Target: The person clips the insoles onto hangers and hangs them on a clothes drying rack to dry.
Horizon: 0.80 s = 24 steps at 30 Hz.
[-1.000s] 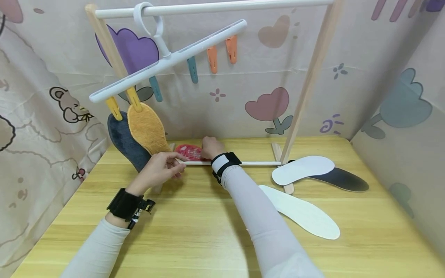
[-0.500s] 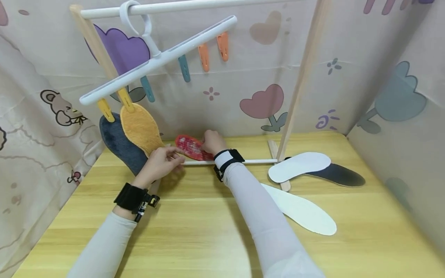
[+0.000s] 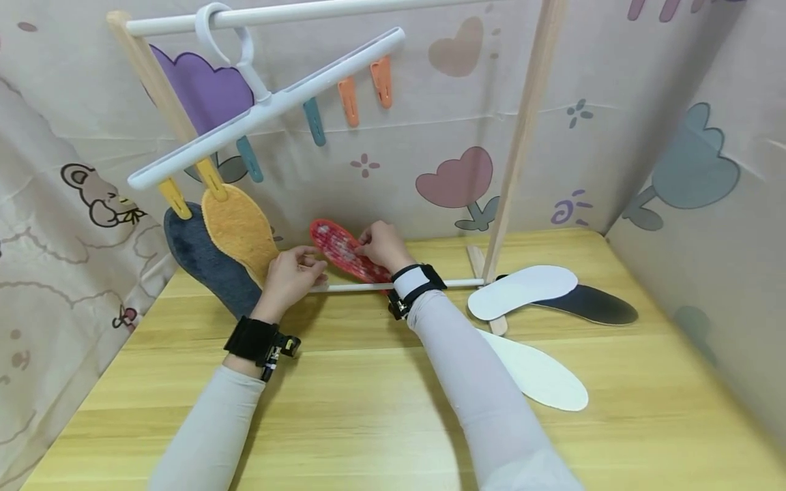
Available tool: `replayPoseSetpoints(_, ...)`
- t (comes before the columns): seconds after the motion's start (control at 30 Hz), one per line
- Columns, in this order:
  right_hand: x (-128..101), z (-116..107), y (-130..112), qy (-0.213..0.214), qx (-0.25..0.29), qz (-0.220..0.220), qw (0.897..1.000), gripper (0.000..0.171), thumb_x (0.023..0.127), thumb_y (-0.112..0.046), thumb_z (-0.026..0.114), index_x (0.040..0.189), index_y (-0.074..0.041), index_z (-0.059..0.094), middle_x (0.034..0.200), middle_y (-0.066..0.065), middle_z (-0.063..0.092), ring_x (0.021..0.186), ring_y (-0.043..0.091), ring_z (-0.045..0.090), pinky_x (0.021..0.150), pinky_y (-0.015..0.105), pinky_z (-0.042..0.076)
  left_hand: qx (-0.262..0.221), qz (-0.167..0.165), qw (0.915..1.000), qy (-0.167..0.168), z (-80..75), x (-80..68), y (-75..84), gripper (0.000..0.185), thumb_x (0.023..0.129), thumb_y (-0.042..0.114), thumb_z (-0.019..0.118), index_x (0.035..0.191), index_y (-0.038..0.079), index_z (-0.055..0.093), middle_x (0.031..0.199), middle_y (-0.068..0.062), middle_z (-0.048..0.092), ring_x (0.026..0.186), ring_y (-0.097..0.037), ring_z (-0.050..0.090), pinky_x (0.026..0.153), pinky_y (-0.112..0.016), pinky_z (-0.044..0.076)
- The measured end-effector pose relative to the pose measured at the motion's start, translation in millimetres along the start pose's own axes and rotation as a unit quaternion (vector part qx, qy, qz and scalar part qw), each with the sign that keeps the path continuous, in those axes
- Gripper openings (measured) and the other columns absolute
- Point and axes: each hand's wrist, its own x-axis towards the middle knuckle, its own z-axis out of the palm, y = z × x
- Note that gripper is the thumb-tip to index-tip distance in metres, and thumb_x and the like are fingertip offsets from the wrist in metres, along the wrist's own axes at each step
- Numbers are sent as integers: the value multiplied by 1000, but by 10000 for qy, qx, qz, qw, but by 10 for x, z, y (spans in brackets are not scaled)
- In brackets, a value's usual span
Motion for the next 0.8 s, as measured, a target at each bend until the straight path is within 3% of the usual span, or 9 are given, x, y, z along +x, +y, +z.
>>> replayPoseSetpoints(0.2, -70, -35, 23, 267, 365, -90, 9989, 18, 101, -19, 77, 109, -3, 80, 105, 14, 78, 87, 22, 65, 75, 30, 50, 76, -66, 9997, 205, 32, -8, 8, 45, 103, 19, 70, 143, 0, 63, 103, -14, 82, 81, -20, 80, 63, -21, 55)
replayPoseSetpoints(0.5, -226, -80, 40, 621, 968, -253, 9930, 20, 101, -16, 76, 115, -3, 78, 112, 15, 78, 99, 26, 71, 85, 35, 56, -217, -102, 9994, 241, 36, 5, 34, 51, 103, 22, 71, 148, -1, 60, 113, -16, 81, 87, -22, 82, 72, -23, 57)
replayPoseSetpoints(0.67, -339, -115, -16, 829, 1155, -391, 9891, 18, 102, -17, 76, 114, -5, 79, 112, 14, 80, 100, 27, 74, 88, 38, 57, -886, -118, 9958, 212, -7, 7, 94, 51, 105, 20, 71, 149, -1, 57, 120, -20, 78, 85, -18, 82, 81, -30, 66)
replayPoseSetpoints(0.8, -397, -129, -66, 947, 1253, -466, 9865, 17, 102, -18, 75, 113, -5, 79, 111, 14, 81, 99, 27, 76, 89, 39, 59, -1482, -39, 9889, 51, -16, -1, 137, 40, 106, 19, 71, 140, -1, 64, 122, -25, 76, 84, -15, 82, 85, -37, 67)
